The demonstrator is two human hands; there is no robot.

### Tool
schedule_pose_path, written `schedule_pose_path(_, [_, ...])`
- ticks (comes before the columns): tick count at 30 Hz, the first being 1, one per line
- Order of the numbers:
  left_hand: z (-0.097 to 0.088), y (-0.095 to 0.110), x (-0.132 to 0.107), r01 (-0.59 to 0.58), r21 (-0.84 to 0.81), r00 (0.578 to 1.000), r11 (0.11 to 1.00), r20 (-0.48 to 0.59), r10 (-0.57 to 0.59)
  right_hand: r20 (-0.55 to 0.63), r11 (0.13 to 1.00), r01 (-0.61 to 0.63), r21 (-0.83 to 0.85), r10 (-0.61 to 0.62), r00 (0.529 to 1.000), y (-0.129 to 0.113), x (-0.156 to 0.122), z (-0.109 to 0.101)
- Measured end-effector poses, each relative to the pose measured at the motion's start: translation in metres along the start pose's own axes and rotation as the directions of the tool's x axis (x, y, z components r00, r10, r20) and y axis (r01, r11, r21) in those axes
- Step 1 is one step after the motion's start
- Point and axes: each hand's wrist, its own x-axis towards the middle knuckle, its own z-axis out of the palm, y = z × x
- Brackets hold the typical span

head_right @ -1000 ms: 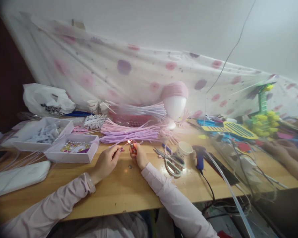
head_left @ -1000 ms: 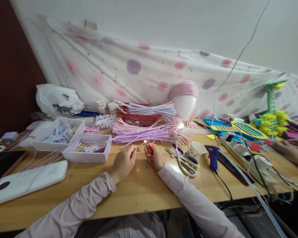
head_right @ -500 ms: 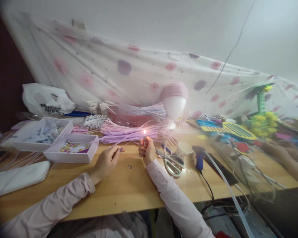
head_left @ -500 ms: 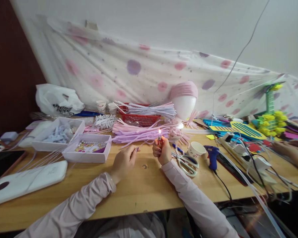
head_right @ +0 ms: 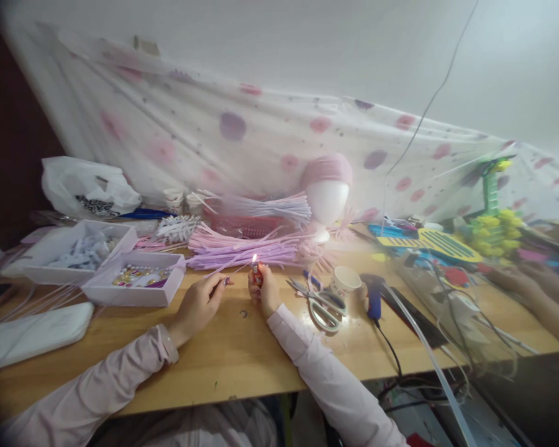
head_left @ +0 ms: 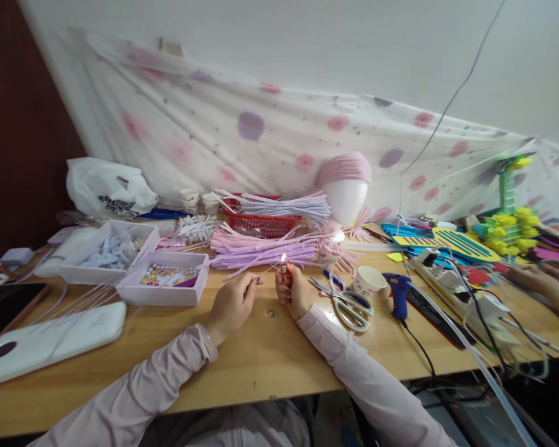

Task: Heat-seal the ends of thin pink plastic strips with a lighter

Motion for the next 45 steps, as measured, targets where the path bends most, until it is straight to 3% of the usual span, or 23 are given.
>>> schedule_pose_path(6, [0.000,0.000,0.000,-0.005,0.015,1.000,1.000,-0.007,0.005,-0.015,1.000,0.013,-0.019,-0.013,1.000,0.003,0.000,0.001])
schedule_pose_path(17, [0.000,0.001,-0.001,0.009,-0.013,1.000,1.000,-0.010,-0.009,-0.043,0.990,0.053,0.129,-0.048,0.998,-0.022,-0.001,-0.009])
schedule_pose_path(30, [0.000,0.002,-0.001,0.000,0.002,1.000,1.000,0.004,0.000,-0.017,0.998,-0.020,-0.062,0.019,1.000,0.009,0.001,0.004])
schedule_pose_path(45, [-0.001,0.003,0.000,0.051,-0.078,0.999,0.996,0.011,-0.050,0.065,0.950,0.181,-0.254,-0.170,0.983,0.017,0.001,0.004])
